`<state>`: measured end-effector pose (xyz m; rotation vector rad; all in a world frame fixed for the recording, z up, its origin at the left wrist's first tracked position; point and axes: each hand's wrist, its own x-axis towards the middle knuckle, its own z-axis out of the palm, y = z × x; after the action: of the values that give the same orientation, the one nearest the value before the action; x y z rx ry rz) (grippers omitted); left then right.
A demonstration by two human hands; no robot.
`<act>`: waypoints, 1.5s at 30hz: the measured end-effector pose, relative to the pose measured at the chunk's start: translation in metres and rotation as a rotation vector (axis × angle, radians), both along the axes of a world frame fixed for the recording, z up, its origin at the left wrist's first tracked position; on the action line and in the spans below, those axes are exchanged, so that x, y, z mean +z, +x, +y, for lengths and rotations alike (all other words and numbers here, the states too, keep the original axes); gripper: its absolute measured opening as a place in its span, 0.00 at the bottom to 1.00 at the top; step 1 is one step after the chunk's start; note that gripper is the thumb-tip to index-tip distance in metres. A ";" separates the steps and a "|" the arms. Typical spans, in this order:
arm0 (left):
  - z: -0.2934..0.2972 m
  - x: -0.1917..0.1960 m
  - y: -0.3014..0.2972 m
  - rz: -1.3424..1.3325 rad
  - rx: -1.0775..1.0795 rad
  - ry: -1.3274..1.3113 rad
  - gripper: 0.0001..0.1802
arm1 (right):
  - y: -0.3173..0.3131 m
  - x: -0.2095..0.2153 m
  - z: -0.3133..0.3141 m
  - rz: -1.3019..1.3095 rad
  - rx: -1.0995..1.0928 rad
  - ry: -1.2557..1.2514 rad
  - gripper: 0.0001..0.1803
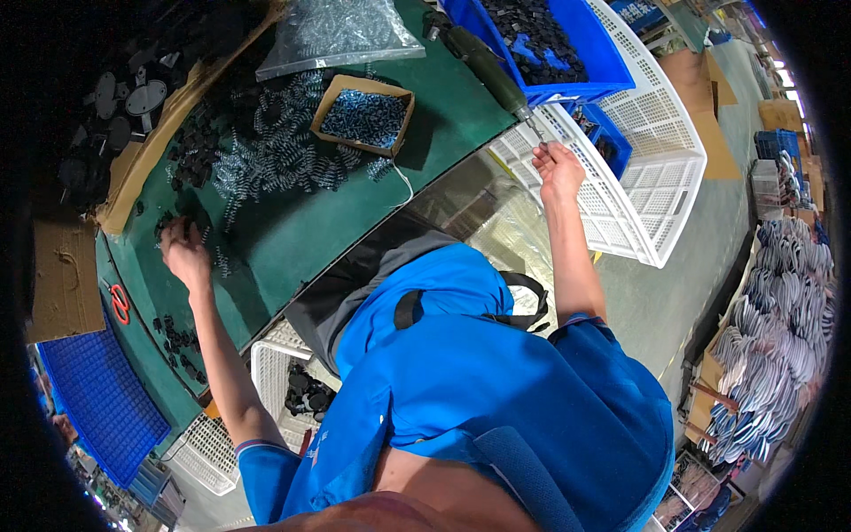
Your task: The person assembles small black plastic components with metal springs at a workstation. They pick up parts, align them, and use a handheld power tool to fasten them together, then place the finished units into a white basket.
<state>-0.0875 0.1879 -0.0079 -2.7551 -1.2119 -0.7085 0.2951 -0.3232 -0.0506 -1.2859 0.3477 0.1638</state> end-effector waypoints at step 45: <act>0.203 0.048 0.165 0.195 0.434 -0.257 0.33 | -0.053 0.101 0.152 -0.634 0.687 -0.389 0.09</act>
<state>0.0779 0.3913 0.0400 -2.5160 -1.8721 -0.2520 0.2424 -0.1713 0.0505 -1.7236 -0.6463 0.2624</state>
